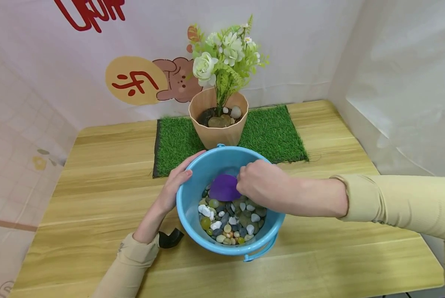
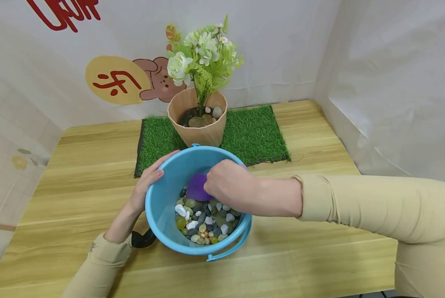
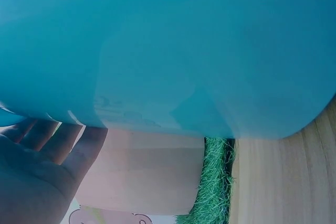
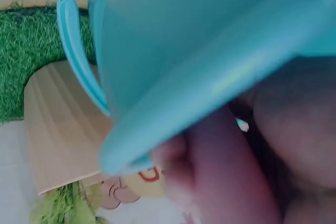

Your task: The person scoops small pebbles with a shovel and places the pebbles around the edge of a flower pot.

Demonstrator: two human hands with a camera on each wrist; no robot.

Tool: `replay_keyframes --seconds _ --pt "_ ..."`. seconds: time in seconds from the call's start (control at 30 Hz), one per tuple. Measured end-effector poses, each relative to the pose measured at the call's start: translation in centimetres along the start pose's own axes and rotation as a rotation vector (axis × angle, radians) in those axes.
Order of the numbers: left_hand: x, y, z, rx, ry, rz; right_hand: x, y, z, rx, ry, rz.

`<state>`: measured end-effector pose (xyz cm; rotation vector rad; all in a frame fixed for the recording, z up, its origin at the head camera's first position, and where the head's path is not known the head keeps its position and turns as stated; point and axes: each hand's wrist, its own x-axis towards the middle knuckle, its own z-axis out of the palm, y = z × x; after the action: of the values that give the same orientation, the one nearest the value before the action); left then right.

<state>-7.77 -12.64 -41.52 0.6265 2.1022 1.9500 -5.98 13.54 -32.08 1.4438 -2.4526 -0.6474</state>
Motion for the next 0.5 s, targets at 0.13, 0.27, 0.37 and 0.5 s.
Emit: replay_keyframes --seconds 0.13,0.27,0.37,0.5 --pt "-0.2 -0.1 0.0 0.001 0.007 0.003 0.6 -0.9 0.1 -0.049 -0.002 -0.020" --pt "-0.2 -0.1 0.0 0.012 0.010 0.005 0.9 -1.3 0.2 -0.064 -0.003 -0.061" --pt "-0.1 -0.2 0.0 0.017 0.007 0.005 1.0 -1.6 0.3 -0.074 0.004 -0.082" --pt "-0.1 -0.1 0.1 0.025 0.009 0.011 1.2 -1.6 0.8 -0.068 -0.005 -0.069"
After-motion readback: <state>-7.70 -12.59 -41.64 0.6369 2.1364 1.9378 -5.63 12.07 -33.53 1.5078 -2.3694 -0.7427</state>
